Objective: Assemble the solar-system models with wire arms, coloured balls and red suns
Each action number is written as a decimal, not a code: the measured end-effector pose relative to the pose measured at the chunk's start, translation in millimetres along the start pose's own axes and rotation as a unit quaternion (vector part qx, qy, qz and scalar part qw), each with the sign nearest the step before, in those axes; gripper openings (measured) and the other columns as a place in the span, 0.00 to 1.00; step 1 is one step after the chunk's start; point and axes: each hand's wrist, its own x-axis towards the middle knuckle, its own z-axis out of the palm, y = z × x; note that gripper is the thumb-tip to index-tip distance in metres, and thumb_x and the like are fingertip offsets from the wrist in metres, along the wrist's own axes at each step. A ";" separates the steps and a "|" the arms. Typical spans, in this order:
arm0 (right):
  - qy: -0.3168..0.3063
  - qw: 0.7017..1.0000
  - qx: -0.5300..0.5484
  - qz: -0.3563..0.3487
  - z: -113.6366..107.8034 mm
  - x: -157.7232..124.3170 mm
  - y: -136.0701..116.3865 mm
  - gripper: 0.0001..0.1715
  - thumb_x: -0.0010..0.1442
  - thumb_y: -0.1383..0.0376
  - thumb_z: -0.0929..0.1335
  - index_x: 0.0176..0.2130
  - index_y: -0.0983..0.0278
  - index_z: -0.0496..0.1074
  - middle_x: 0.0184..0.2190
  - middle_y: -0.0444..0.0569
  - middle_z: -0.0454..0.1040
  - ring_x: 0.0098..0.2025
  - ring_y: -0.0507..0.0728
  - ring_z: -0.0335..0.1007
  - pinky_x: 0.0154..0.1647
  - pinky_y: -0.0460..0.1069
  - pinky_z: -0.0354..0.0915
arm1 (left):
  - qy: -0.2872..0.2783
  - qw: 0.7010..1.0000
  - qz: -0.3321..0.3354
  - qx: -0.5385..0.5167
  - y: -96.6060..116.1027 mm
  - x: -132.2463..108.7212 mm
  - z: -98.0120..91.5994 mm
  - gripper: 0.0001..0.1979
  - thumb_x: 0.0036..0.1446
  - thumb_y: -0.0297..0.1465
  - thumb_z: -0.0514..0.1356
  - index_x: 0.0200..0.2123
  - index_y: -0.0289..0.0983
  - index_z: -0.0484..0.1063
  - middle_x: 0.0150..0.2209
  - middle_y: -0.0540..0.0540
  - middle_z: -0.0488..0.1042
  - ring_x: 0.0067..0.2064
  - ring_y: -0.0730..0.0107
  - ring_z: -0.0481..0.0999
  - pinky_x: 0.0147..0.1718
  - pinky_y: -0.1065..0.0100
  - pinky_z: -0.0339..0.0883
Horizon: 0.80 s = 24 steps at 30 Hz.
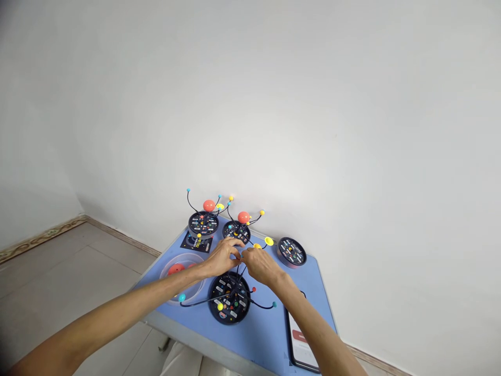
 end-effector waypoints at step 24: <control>-0.008 1.000 -0.014 0.000 -6.0 -10.7 1.5 0.11 0.70 0.66 0.63 0.46 0.66 0.74 0.40 0.49 0.78 0.41 0.56 0.76 0.42 0.52 0.70 | -0.049 0.998 0.010 0.034 -4.1 2.9 -6.9 0.05 0.49 0.25 0.68 0.28 0.41 0.83 0.46 0.45 0.80 0.49 0.57 0.76 0.51 0.59 0.66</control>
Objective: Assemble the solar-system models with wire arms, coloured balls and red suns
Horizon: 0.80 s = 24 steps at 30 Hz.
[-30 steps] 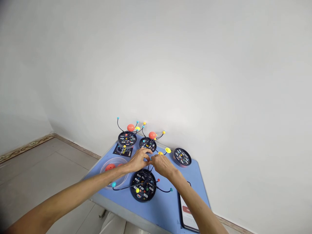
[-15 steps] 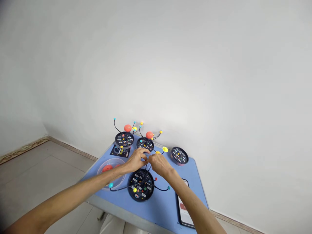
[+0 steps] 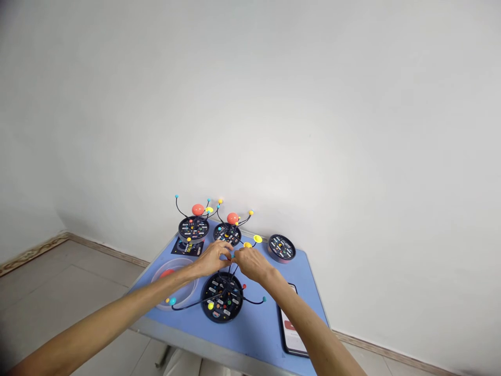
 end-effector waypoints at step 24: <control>-0.007 1.000 -0.020 0.023 -3.8 6.9 -5.9 0.10 0.67 0.62 0.68 0.45 0.66 0.74 0.42 0.49 0.77 0.43 0.56 0.76 0.45 0.56 0.72 | -0.018 0.998 -0.053 0.030 16.5 0.6 -5.9 0.03 0.48 0.28 0.68 0.25 0.41 0.82 0.52 0.45 0.78 0.56 0.50 0.70 0.57 0.50 0.57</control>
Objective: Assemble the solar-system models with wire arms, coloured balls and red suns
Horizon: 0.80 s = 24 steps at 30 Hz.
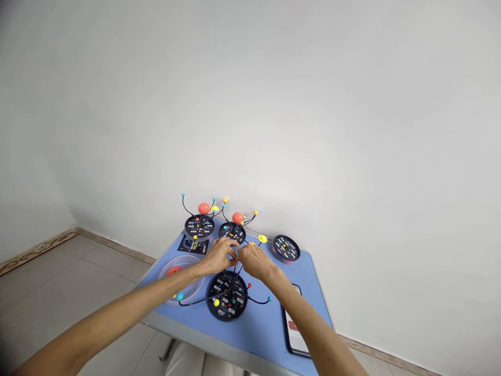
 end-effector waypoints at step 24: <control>-0.026 1.000 -0.015 -0.007 -7.6 -3.4 -5.3 0.10 0.66 0.62 0.68 0.45 0.66 0.74 0.43 0.49 0.77 0.44 0.56 0.76 0.45 0.56 0.72 | -0.008 1.000 -0.012 0.006 0.3 -0.3 0.1 0.05 0.47 0.28 0.69 0.29 0.42 0.84 0.54 0.45 0.77 0.56 0.50 0.71 0.57 0.51 0.59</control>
